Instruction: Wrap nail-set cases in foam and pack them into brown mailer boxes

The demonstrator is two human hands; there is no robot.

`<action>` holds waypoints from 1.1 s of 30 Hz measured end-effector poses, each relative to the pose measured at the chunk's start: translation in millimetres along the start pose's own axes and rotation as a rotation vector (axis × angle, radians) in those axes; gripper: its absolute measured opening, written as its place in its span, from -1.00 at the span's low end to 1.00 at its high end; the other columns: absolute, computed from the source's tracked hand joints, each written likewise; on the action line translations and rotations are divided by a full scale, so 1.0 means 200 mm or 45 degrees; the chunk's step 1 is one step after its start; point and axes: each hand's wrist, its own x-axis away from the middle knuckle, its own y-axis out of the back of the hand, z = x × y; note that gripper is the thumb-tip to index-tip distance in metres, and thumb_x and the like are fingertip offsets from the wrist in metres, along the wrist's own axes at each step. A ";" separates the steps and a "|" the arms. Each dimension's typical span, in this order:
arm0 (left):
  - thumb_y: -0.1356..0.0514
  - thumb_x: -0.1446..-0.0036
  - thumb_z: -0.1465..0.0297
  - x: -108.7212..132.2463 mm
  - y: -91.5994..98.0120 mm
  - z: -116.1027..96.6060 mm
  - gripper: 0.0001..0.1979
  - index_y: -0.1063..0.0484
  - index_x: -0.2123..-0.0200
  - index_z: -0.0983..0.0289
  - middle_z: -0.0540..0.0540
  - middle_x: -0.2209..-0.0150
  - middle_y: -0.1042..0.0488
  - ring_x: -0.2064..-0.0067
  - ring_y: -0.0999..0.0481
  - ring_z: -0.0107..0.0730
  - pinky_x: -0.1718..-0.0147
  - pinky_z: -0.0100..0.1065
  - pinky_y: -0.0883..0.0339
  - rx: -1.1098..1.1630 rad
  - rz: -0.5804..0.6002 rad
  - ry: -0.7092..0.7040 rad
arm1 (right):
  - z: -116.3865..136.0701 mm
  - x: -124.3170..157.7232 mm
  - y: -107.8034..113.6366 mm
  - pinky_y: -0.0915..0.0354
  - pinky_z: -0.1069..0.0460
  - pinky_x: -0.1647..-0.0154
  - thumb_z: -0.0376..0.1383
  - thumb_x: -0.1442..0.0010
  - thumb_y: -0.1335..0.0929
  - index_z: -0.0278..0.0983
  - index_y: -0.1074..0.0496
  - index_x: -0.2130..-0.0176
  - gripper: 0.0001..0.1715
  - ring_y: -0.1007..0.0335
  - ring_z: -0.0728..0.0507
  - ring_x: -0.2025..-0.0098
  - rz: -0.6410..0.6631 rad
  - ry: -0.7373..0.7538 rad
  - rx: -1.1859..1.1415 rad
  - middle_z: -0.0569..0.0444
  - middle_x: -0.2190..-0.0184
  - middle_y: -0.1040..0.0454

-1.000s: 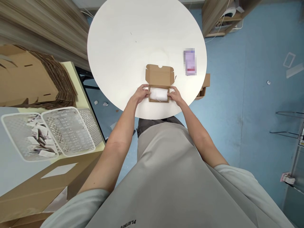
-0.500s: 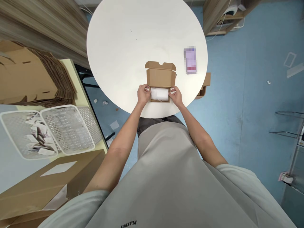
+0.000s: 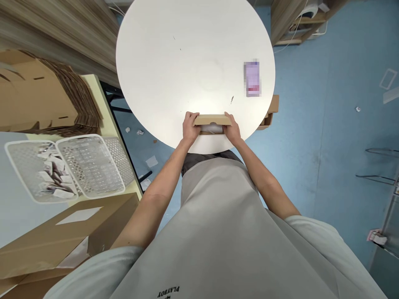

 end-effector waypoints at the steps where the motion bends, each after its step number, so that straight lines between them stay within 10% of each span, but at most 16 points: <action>1: -0.26 -0.16 0.54 0.02 -0.01 0.00 -0.47 -0.57 -0.20 0.16 0.21 -0.15 -0.49 -0.23 -0.55 -0.01 -0.25 -0.08 -0.47 -0.002 -0.015 0.004 | 0.01 0.00 0.00 -0.48 -0.26 -0.29 -0.15 -0.56 -0.26 -0.10 -0.22 -0.57 -0.31 -0.46 -0.35 -0.28 -0.002 -0.005 0.000 -0.14 -0.34 -0.44; 17: -0.23 -0.26 0.50 0.28 -0.04 0.06 -0.28 -0.39 -0.49 0.14 0.25 -0.35 -0.49 -0.37 -0.53 0.03 -0.32 -0.07 -0.47 -0.079 0.070 -0.032 | -0.06 0.08 0.04 -0.51 -0.20 -0.16 -0.19 -0.50 -0.25 -0.19 -0.20 -0.54 -0.28 -0.51 -0.35 -0.18 0.057 0.032 0.123 -0.20 -0.32 -0.45; 33: -0.24 -0.42 0.36 0.27 -0.08 0.07 -0.37 -0.35 -0.52 0.16 0.28 -0.31 -0.55 -0.32 -0.56 0.05 -0.33 -0.02 -0.44 -0.046 0.059 -0.051 | -0.10 0.18 -0.01 -0.56 -0.23 -0.14 -0.31 -0.41 -0.25 -0.18 -0.26 -0.53 -0.23 -0.59 -0.35 -0.14 -0.013 0.011 0.197 -0.22 -0.34 -0.49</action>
